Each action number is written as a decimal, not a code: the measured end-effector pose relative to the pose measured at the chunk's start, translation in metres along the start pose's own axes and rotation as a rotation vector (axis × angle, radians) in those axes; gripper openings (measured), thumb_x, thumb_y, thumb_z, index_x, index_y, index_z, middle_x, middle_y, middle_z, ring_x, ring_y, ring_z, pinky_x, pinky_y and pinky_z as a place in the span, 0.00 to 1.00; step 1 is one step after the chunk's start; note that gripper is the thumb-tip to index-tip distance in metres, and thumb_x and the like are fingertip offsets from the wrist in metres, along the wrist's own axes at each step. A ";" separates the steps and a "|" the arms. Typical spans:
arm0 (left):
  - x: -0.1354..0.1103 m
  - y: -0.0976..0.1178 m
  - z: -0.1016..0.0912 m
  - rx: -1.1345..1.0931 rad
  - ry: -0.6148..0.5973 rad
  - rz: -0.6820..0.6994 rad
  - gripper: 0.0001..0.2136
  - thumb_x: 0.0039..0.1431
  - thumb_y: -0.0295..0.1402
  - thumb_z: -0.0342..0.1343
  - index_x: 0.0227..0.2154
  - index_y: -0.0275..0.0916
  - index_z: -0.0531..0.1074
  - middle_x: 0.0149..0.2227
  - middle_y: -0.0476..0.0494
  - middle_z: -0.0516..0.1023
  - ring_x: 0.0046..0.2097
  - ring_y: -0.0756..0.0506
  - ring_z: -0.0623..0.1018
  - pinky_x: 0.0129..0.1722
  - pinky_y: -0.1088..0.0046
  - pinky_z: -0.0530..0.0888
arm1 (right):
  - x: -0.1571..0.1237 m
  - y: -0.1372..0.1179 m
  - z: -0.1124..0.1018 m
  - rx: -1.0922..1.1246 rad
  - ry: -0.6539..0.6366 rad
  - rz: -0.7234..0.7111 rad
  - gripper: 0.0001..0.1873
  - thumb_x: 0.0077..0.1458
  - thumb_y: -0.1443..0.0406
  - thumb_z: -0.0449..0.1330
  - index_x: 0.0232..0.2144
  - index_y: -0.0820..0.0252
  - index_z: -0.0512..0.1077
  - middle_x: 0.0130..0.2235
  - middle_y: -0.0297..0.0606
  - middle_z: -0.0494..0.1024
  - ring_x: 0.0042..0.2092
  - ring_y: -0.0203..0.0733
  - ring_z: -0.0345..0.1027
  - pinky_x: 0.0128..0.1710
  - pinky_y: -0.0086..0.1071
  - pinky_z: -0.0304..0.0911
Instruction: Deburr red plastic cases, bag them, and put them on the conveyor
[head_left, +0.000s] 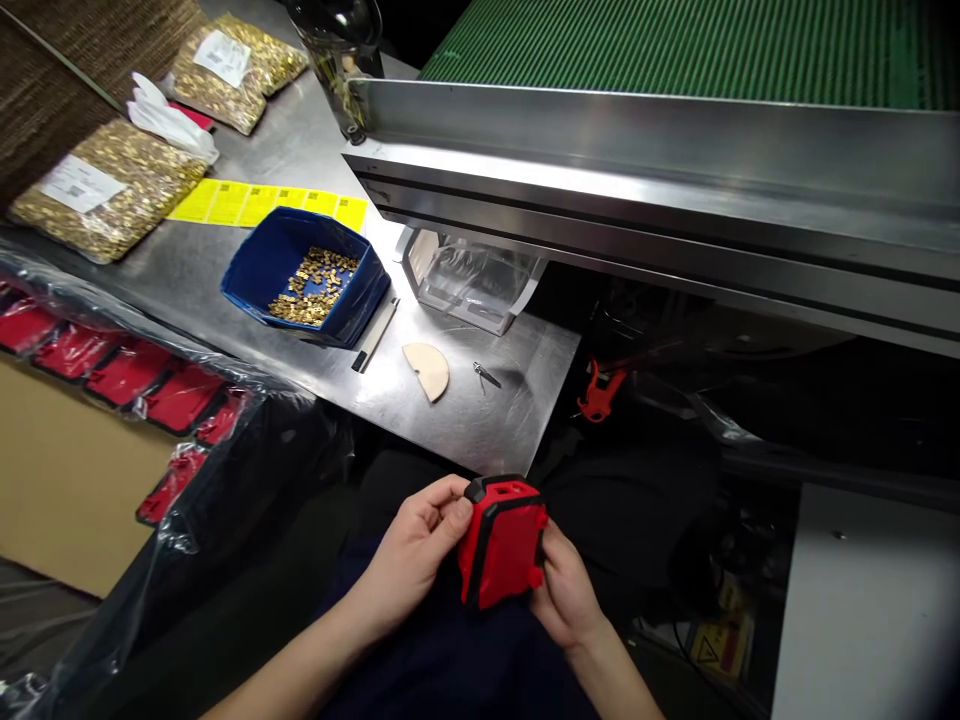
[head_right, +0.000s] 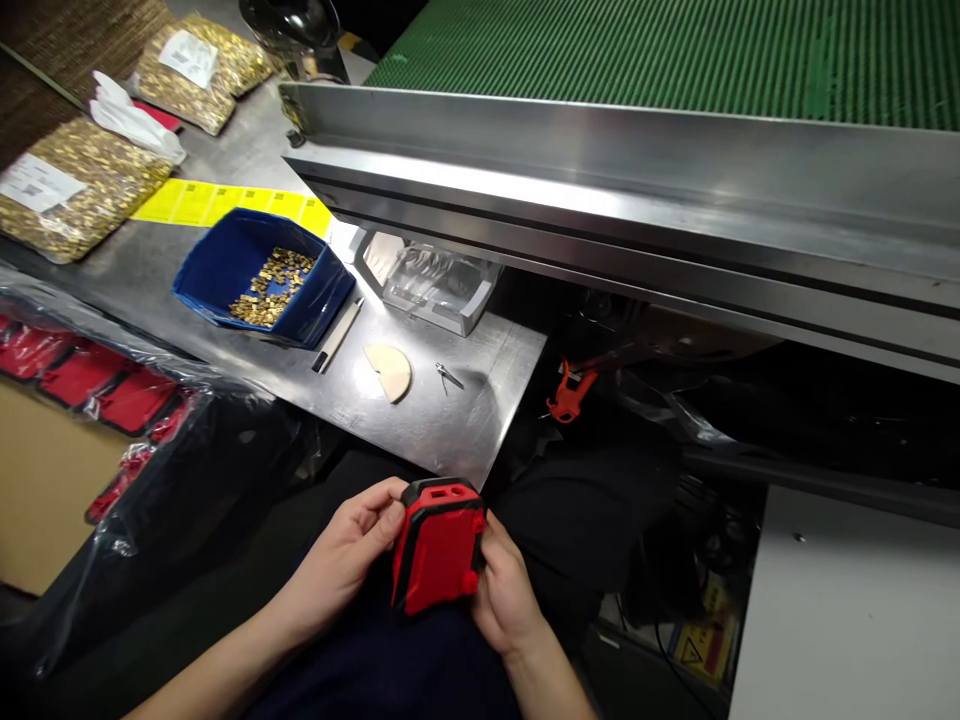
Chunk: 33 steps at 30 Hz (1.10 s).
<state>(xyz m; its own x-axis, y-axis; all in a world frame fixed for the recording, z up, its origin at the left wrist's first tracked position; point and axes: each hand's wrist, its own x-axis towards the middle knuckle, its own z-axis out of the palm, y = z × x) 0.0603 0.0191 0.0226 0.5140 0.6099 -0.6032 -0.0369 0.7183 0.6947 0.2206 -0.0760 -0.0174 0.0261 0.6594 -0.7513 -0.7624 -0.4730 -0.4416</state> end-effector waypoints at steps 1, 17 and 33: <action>-0.001 -0.001 -0.002 0.022 -0.011 0.022 0.14 0.66 0.45 0.59 0.39 0.37 0.78 0.36 0.44 0.80 0.37 0.46 0.76 0.39 0.74 0.72 | -0.001 -0.003 -0.003 -0.005 -0.021 -0.036 0.16 0.55 0.52 0.70 0.42 0.51 0.81 0.39 0.34 0.82 0.40 0.42 0.74 0.44 0.33 0.70; -0.002 -0.013 -0.013 -0.064 -0.144 0.145 0.11 0.71 0.33 0.53 0.46 0.43 0.80 0.49 0.42 0.78 0.56 0.38 0.75 0.59 0.62 0.68 | -0.003 -0.025 -0.005 -0.255 -0.305 -0.291 0.12 0.64 0.55 0.61 0.36 0.57 0.74 0.34 0.34 0.64 0.35 0.39 0.58 0.37 0.31 0.58; 0.003 -0.007 -0.017 0.057 -0.069 0.140 0.12 0.70 0.40 0.55 0.48 0.44 0.80 0.53 0.41 0.79 0.62 0.36 0.71 0.63 0.60 0.65 | -0.005 -0.028 -0.005 -0.353 -0.262 -0.213 0.11 0.66 0.56 0.60 0.38 0.57 0.74 0.32 0.33 0.65 0.30 0.34 0.59 0.30 0.28 0.57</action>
<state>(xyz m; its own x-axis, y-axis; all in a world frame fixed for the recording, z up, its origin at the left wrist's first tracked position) 0.0478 0.0215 0.0094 0.5650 0.6766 -0.4722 -0.0643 0.6067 0.7924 0.2448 -0.0689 -0.0042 -0.0400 0.8665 -0.4975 -0.4911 -0.4507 -0.7455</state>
